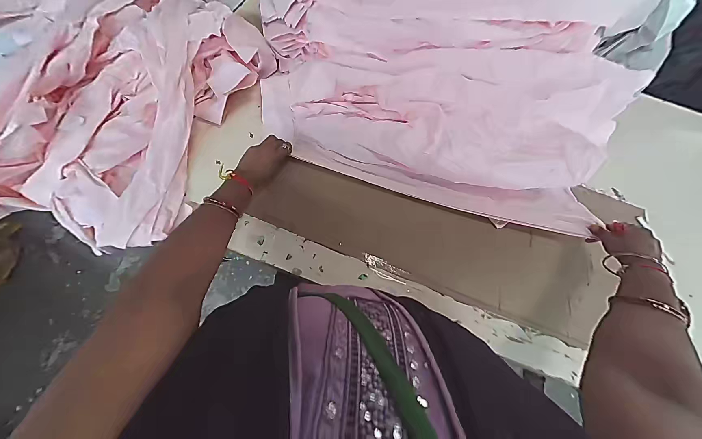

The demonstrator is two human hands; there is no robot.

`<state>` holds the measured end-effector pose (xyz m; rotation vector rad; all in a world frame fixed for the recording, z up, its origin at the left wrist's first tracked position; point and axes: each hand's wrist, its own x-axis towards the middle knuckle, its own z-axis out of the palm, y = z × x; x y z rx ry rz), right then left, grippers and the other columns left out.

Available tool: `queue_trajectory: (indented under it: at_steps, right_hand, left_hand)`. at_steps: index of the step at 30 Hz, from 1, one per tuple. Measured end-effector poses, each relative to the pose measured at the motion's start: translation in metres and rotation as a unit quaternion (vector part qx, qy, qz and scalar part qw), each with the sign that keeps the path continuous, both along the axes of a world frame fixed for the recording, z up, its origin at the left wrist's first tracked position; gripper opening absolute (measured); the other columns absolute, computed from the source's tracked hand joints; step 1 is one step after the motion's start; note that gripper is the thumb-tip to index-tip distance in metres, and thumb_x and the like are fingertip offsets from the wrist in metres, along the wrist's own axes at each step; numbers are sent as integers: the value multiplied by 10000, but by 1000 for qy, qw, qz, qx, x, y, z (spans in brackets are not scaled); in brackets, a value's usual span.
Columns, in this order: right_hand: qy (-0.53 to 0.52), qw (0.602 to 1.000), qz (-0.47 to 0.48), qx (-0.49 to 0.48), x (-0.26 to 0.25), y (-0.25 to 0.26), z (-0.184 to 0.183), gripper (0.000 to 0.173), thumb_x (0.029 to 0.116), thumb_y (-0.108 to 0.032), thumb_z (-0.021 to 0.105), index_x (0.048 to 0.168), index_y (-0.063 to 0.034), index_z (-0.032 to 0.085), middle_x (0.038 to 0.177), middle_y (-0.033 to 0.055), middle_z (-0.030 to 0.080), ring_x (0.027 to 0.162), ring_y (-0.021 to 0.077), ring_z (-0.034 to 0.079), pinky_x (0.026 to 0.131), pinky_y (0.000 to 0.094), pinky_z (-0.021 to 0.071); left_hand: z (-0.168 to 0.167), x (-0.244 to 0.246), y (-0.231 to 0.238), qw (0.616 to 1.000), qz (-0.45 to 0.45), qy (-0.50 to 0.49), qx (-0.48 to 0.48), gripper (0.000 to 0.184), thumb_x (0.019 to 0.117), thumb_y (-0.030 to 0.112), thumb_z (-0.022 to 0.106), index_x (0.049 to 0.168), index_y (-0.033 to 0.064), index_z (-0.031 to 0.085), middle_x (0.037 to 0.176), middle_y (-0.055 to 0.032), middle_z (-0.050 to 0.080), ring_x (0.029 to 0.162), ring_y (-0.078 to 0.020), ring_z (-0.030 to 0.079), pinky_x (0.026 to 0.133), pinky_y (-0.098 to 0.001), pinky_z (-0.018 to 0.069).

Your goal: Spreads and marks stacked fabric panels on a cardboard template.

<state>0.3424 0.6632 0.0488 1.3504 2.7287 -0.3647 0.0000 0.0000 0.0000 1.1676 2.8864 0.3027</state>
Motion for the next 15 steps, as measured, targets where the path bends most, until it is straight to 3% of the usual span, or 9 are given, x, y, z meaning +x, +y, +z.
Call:
queue_trajectory:
  at_steps: [3,10,13,15]
  right_hand:
    - [-27,1000,7,-14,21,0,-14,493,1069,-277,555,1265,174,583,1317,426,551,1308,553,497,1109,674,327]
    - [-58,997,-27,-32,48,-17,-17,519,1073,-300,548,1301,166,563,1356,421,528,1344,530,478,1132,652,313]
    - [-43,998,-31,-36,57,-16,-16,544,1055,-324,585,1279,172,579,1324,428,544,1312,548,495,1111,672,324]
    - [37,998,-26,-34,70,-20,-14,521,1035,-308,628,1204,185,603,1208,445,581,1178,582,552,1012,722,380]
  left_hand:
    - [-10,13,-18,994,-72,51,60,241,1002,-91,478,1100,-108,697,1182,-271,695,1175,-471,640,933,-582,533]
    - [-12,26,-36,984,-150,80,59,224,948,-121,514,1034,-82,716,1189,-221,717,1131,-436,675,913,-566,547]
    - [-13,29,-39,983,-154,81,52,242,948,-119,513,1089,-90,708,1226,-247,701,1133,-468,668,924,-589,535]
    - [-15,29,-43,986,-142,77,50,269,964,-101,526,1169,-87,700,1255,-259,689,1144,-491,660,925,-622,528]
